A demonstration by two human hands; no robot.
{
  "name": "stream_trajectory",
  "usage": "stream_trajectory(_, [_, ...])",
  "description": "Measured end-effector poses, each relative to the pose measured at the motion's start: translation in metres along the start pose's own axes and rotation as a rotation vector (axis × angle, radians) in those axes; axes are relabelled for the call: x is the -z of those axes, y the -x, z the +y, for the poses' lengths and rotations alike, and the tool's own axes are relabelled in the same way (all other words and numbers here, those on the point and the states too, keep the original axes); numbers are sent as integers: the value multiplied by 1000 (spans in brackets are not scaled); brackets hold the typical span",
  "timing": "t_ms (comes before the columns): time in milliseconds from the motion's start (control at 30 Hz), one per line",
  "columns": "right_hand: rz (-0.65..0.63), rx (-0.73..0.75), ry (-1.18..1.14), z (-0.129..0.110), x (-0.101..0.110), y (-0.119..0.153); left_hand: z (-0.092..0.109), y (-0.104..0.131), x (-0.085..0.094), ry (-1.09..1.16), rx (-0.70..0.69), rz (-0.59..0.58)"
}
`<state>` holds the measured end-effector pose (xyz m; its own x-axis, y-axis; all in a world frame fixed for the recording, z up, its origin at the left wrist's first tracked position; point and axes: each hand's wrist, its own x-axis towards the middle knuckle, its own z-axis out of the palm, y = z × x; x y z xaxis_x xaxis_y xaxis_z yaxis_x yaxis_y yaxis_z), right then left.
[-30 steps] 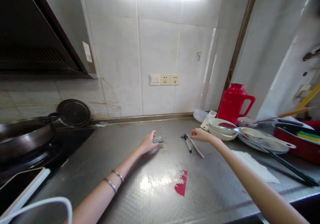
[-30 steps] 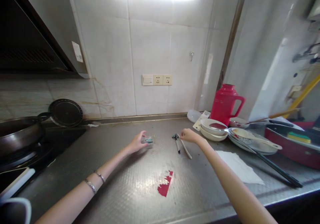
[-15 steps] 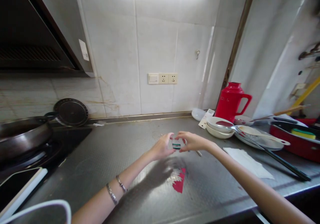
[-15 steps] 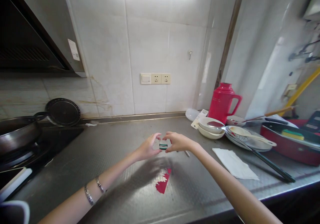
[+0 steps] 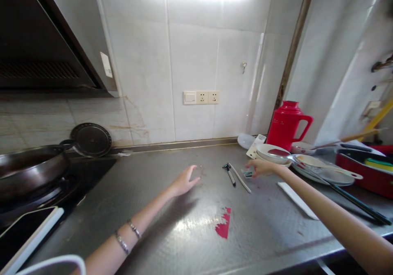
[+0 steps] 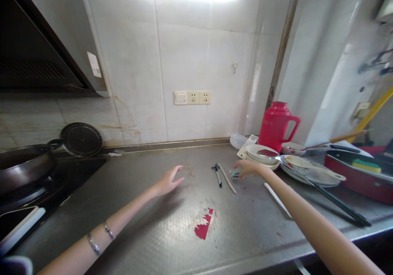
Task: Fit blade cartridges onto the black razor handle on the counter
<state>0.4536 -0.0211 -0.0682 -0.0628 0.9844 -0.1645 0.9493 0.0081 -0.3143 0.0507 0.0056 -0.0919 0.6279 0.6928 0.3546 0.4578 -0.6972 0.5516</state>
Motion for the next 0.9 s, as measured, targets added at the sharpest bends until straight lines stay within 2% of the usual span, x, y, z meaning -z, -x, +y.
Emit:
stream_trajectory(100, [-40, -74, -10, 14, -7, -9, -12, 4, 5, -23, 36, 1])
stream_trajectory(267, [-59, -92, -32, 8, -14, -11, -21, 11, 12, -34, 77, 7])
stream_trajectory(467, [78, -29, 96, -27, -10, -7, -29, 18, 17, -45, 68, 22])
stream_trajectory(667, [126, -66, 152, -77, -41, -8, -33, 24, 22, -50, 72, 37])
stream_trajectory(767, [135, -109, 194, -88, -55, -7, -30, 29, 26, -40, 80, 38])
stream_trajectory(900, [125, -131, 229, -92, -60, -6, -28, 36, 31, -43, 110, 34])
